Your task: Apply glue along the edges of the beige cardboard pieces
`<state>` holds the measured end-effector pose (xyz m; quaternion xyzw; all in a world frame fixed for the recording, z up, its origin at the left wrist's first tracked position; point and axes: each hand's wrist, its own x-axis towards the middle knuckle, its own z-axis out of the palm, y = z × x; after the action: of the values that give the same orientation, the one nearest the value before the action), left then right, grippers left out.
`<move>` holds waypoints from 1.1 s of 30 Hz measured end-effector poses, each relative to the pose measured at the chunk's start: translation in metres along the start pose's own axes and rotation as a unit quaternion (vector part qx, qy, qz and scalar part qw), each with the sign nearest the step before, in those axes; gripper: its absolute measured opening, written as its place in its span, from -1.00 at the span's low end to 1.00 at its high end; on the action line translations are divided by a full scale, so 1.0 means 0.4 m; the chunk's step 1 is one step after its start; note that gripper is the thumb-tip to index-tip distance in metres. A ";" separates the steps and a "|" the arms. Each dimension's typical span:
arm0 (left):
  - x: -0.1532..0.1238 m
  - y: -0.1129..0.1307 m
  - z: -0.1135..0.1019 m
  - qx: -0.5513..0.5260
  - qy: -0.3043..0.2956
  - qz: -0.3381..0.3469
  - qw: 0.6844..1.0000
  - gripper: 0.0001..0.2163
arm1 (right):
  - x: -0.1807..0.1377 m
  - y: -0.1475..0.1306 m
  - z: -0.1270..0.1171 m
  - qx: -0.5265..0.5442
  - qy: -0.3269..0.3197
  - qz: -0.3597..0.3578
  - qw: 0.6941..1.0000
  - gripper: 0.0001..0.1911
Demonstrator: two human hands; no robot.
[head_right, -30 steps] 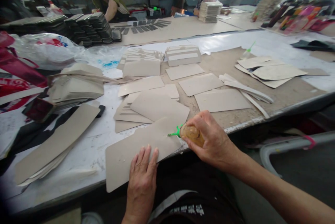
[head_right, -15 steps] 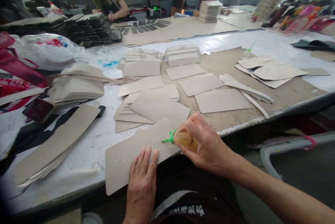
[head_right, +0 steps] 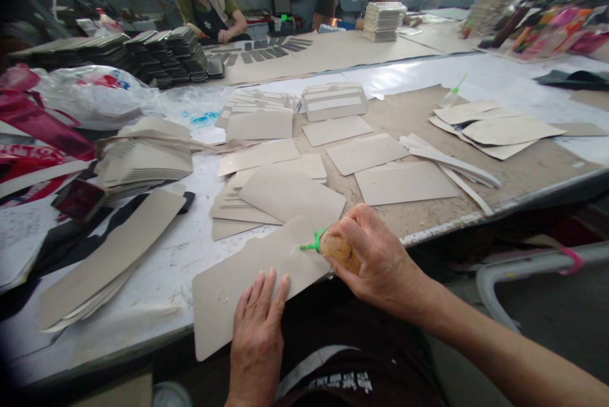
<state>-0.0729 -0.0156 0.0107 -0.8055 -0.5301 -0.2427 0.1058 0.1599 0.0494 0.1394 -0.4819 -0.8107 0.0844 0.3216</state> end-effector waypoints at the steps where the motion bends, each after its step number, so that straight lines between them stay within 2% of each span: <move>1: 0.000 0.002 0.001 -0.004 0.003 -0.006 1.000 -0.54 | 0.000 -0.001 0.004 -0.002 0.003 -0.002 1.000 -0.74; 7: -0.004 0.007 -0.001 -0.018 0.009 -0.009 1.000 -0.54 | -0.003 -0.002 0.016 0.008 0.029 0.004 1.000 -0.76; 12: -0.004 0.011 -0.023 -0.007 0.002 -0.008 1.000 -0.51 | 0.016 -0.034 0.037 0.095 0.063 0.095 0.989 -0.72; 16: 0.001 0.023 -0.032 -0.007 0.018 -0.022 1.000 -0.58 | 0.053 -0.088 0.106 0.147 0.046 0.012 0.988 -0.70; 19: 0.003 0.035 -0.016 -0.026 0.056 -0.053 0.997 -0.67 | 0.083 -0.131 0.168 0.167 0.017 -0.045 0.985 -0.69; 23: 0.001 0.045 0.014 -0.044 0.128 -0.086 0.987 -0.74 | 0.116 -0.180 0.227 0.162 -0.012 -0.080 0.983 -0.69; 25: -0.001 0.047 0.023 -0.028 0.141 -0.076 0.987 -0.75 | 0.129 -0.199 0.245 0.160 -0.024 -0.086 0.983 -0.69; 28: -0.002 0.050 0.026 -0.010 0.124 -0.082 0.989 -0.74 | 0.142 -0.219 0.263 0.150 -0.037 -0.098 0.983 -0.70; 31: -0.001 0.056 0.022 -0.014 0.107 -0.109 0.988 -0.74 | 0.149 -0.228 0.266 0.133 -0.048 -0.108 0.984 -0.72; 33: 0.002 0.058 0.017 -0.021 0.117 -0.108 0.987 -0.75 | 0.152 -0.227 0.259 0.120 -0.058 -0.111 0.985 -0.73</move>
<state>-0.0496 -0.0217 0.0072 -0.7119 -0.5924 -0.3565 0.1236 0.0114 0.0709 0.1262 -0.3415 -0.8604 0.1726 0.3366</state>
